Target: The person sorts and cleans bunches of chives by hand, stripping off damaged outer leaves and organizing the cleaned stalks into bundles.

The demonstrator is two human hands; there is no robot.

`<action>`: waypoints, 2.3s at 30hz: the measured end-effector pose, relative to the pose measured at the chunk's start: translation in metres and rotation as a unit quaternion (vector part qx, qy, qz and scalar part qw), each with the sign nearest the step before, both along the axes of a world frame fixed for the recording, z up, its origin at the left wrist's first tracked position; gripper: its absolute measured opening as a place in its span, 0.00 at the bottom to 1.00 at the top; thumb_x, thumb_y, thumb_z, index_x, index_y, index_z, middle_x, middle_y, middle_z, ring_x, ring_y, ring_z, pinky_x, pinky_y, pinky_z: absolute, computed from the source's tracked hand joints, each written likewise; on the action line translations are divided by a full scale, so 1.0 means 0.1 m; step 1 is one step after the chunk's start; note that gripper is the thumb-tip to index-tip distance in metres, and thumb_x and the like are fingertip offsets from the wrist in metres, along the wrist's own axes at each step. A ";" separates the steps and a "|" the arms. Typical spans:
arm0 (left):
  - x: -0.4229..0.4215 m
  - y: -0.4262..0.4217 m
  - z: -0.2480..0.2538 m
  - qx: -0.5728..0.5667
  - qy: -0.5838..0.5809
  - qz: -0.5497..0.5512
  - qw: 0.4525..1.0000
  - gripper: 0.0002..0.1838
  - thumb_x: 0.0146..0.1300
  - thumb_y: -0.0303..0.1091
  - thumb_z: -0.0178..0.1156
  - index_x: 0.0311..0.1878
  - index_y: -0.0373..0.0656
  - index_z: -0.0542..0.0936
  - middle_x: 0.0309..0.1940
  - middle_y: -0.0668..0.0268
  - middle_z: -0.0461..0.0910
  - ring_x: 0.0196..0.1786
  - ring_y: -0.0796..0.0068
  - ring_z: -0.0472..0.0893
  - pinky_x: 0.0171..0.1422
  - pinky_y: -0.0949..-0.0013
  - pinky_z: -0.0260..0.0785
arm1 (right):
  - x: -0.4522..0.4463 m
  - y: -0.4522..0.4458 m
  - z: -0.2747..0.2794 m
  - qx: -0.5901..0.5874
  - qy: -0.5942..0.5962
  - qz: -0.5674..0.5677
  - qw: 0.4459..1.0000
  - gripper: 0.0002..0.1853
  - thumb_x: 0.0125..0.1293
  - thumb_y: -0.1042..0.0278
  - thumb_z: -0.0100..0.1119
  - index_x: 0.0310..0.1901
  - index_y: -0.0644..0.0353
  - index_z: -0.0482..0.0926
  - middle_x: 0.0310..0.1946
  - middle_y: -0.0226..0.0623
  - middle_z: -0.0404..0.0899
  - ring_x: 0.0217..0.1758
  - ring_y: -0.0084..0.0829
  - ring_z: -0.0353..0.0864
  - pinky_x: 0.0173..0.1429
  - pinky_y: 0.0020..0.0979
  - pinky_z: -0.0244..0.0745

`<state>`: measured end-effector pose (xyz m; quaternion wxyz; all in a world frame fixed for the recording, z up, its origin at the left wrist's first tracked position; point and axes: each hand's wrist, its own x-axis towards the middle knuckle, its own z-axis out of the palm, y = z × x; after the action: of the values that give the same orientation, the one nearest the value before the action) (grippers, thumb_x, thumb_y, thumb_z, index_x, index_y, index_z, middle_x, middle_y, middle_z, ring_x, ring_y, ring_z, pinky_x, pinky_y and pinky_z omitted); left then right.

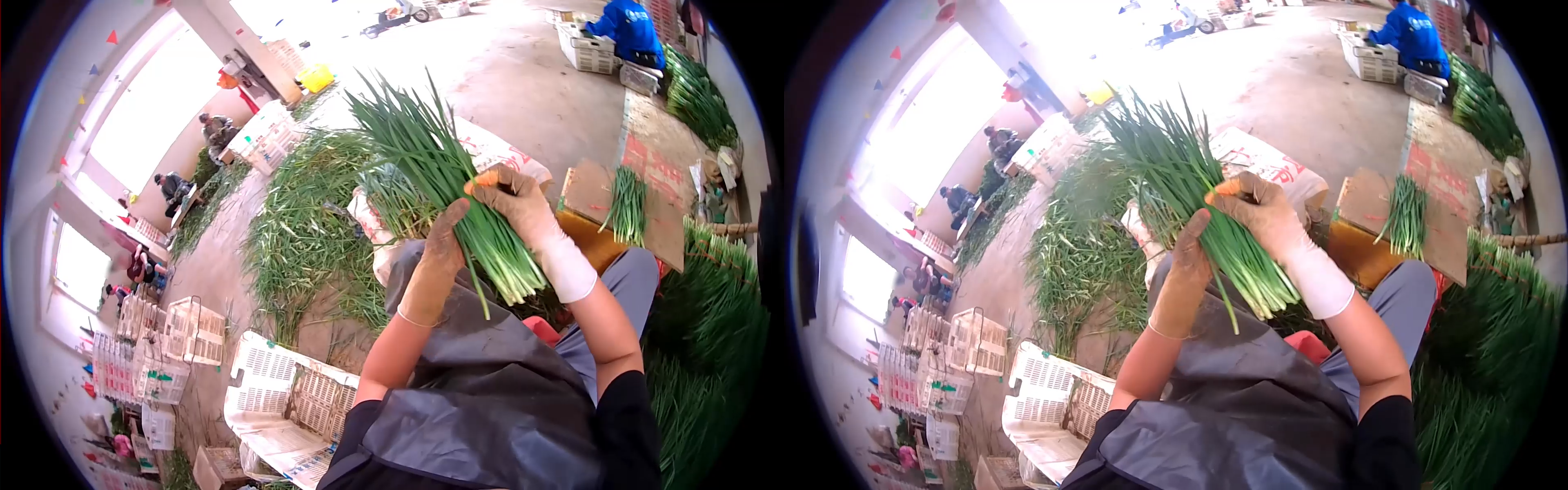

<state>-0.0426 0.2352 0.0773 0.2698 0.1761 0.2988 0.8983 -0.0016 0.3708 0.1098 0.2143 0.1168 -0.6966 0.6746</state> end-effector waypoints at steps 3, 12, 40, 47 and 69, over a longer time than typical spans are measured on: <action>-0.13 -0.02 -0.13 0.002 -0.043 -0.029 0.999 0.26 0.54 0.37 0.68 0.54 0.37 0.73 0.40 0.57 0.81 0.44 0.62 0.82 0.48 0.57 0.79 | 0.08 0.01 0.13 -0.185 -0.124 0.105 0.969 0.07 0.61 0.67 0.64 0.39 0.59 0.82 0.37 0.29 0.82 0.36 0.19 0.76 0.43 0.22 0.70; -0.81 -0.22 -0.13 0.030 -0.104 0.043 0.993 0.23 0.55 0.30 0.64 0.55 0.41 0.73 0.27 0.66 0.78 0.33 0.71 0.80 0.46 0.64 0.77 | 0.11 0.72 0.22 -0.325 0.046 0.130 0.935 0.12 0.67 0.67 0.55 0.48 0.65 0.75 0.37 0.37 0.79 0.29 0.21 0.76 0.35 0.20 0.73; -0.99 0.44 -0.41 -0.165 -0.141 0.190 0.958 0.14 0.58 0.34 0.62 0.45 0.37 0.77 0.40 0.59 0.79 0.40 0.65 0.80 0.47 0.60 0.74 | -0.64 0.17 -1.13 0.269 -0.266 -0.070 0.923 0.51 0.48 0.63 0.72 0.70 0.62 0.50 0.43 0.53 0.79 0.44 0.46 0.81 0.47 0.37 0.77; -0.61 -0.05 -0.40 -0.375 -0.006 0.083 0.923 0.28 0.61 0.33 0.61 0.64 0.41 0.67 0.55 0.56 0.75 0.56 0.66 0.74 0.59 0.59 0.67 | -0.36 0.56 -1.18 -0.323 -0.411 0.165 0.837 0.19 0.55 0.73 0.63 0.50 0.61 0.75 0.28 0.33 0.76 0.25 0.24 0.76 0.29 0.25 0.74; -1.00 -0.29 0.36 -0.566 0.333 0.453 0.603 0.16 0.59 0.40 0.63 0.46 0.40 0.79 0.34 0.63 0.79 0.34 0.78 0.76 0.39 0.73 0.69 | 0.19 0.83 -0.98 -0.317 -0.475 0.131 0.811 0.14 0.52 0.75 0.64 0.41 0.63 0.73 0.27 0.34 0.75 0.25 0.25 0.76 0.30 0.25 0.74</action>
<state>-0.1425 0.2066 0.1137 -0.2442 0.1170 0.8581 0.4363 0.0171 0.4533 0.0114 -0.2081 -0.2026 -0.4377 0.8509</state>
